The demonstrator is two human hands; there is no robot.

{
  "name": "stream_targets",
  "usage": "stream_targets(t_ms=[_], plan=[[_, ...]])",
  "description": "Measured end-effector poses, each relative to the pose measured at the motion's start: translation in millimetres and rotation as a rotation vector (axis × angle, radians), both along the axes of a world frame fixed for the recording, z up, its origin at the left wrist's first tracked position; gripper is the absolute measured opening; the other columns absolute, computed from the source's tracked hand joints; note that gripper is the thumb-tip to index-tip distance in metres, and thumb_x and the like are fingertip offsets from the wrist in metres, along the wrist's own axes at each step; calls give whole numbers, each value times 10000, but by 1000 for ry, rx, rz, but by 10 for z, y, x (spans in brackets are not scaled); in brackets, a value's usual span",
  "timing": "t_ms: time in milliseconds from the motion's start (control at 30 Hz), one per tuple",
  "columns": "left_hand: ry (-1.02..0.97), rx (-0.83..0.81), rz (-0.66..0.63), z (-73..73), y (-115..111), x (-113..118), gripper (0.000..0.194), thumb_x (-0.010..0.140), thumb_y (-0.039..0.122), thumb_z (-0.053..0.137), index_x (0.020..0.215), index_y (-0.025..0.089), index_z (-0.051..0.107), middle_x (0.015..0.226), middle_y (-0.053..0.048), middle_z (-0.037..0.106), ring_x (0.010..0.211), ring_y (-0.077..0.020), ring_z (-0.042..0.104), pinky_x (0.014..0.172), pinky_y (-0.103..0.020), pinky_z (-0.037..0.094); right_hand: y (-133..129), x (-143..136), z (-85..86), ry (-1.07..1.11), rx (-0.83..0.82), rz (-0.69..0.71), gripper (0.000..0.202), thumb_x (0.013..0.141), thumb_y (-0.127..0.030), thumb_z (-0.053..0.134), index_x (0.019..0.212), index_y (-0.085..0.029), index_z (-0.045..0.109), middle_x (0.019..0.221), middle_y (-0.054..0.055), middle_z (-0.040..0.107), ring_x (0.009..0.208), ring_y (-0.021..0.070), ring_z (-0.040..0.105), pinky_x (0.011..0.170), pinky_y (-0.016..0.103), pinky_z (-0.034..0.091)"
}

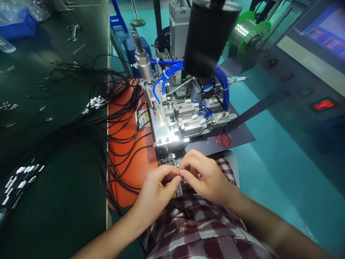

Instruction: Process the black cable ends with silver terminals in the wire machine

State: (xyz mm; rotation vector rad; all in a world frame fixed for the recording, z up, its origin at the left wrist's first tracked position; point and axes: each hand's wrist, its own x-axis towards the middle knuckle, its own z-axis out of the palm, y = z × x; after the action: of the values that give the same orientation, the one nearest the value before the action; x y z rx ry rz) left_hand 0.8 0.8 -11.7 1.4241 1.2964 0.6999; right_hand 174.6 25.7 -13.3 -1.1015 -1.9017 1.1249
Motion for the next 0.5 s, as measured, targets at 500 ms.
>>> stream_targets(t_ms=[500], plan=[[-134,-80,92,83,31,27,81,793,231,639,763,164,674,652,27,604,577,-83,502,532,-168,406,-27,-39,-60,279,-536,-123,113,812,-259,599,769,-156,580,614,-38,492,508,78,407,472,218,325]])
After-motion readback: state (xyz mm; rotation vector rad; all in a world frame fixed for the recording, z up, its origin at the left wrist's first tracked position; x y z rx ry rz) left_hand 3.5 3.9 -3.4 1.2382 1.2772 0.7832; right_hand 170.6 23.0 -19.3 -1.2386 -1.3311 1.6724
